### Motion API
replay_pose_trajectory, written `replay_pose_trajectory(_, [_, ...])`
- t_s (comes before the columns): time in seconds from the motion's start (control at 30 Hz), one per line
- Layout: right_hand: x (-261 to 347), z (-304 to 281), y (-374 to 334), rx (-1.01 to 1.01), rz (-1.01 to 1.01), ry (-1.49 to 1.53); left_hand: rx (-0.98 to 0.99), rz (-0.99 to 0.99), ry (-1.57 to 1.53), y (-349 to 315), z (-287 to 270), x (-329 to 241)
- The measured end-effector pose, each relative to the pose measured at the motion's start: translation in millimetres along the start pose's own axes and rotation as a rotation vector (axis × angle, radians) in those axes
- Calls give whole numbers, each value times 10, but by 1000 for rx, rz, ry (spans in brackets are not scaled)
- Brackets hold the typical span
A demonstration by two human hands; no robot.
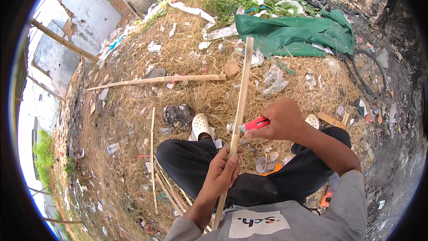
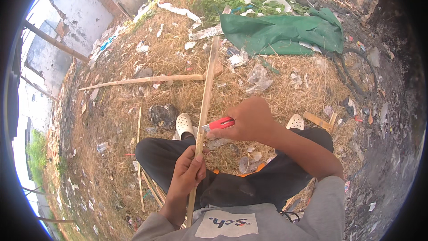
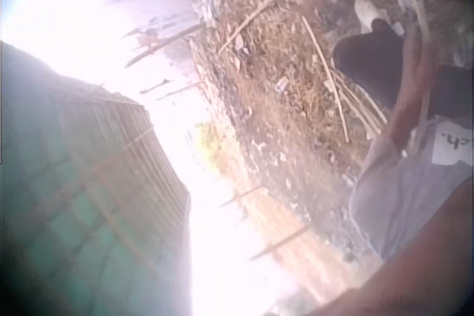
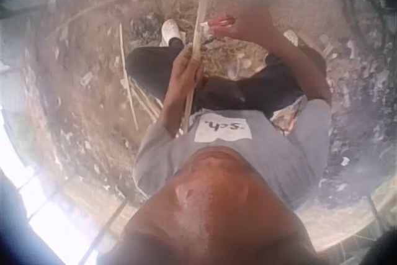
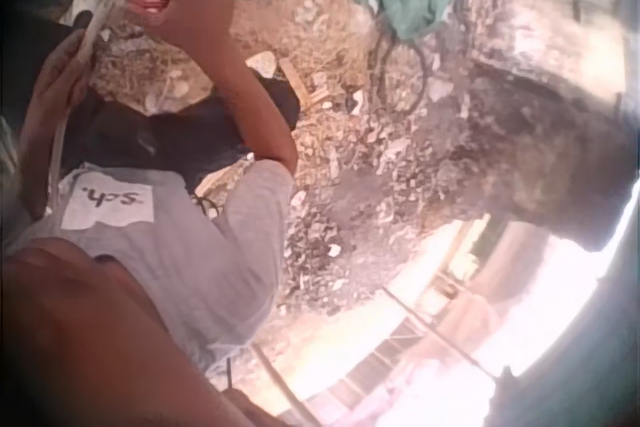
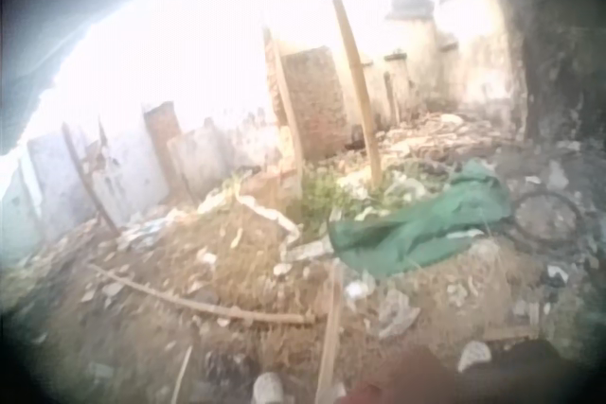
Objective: The person sits on the ground and uses a machete to split a long wooden stick into thinner strips. They then use a red utility knife to shave and smooth the edges of the wood. The person handles the wood and tools directly, working on the material in their lap.
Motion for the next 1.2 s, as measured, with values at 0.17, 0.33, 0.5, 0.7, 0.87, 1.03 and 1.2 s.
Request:
replay_pose_trajectory(0.17, [-14,70,-5,-13,-63,-12,-33,91,68,19,44,-11])
replay_pose_trajectory(0.33, [-130,116,80,-132,-209,-116,-41,130,98,56,61,4])
replay_pose_trajectory(0.5, [-156,199,84,-118,-195,-141,-19,98,-8,66,29,39])
replay_pose_trajectory(0.7, [-160,221,148,-243,-284,-122,9,65,-65,67,8,37])
replay_pose_trajectory(0.87, [-198,253,176,-252,-300,-132,2,76,-56,66,3,31])
replay_pose_trajectory(1.03, [-313,256,210,-260,-133,-141,10,42,-100,68,-3,70])
replay_pose_trajectory(1.2, [-552,201,281,-290,-201,-209,29,7,-113,3,17,163])
Point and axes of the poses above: each hand's wrist, its own y-axis towards the middle knuckle, its own z-axis out of the palm, x = y × z, the point moved 2 cm from there along y, towards the middle knuckle, and after that the axes turned 12 degrees about -x, right-handed, at the moved point
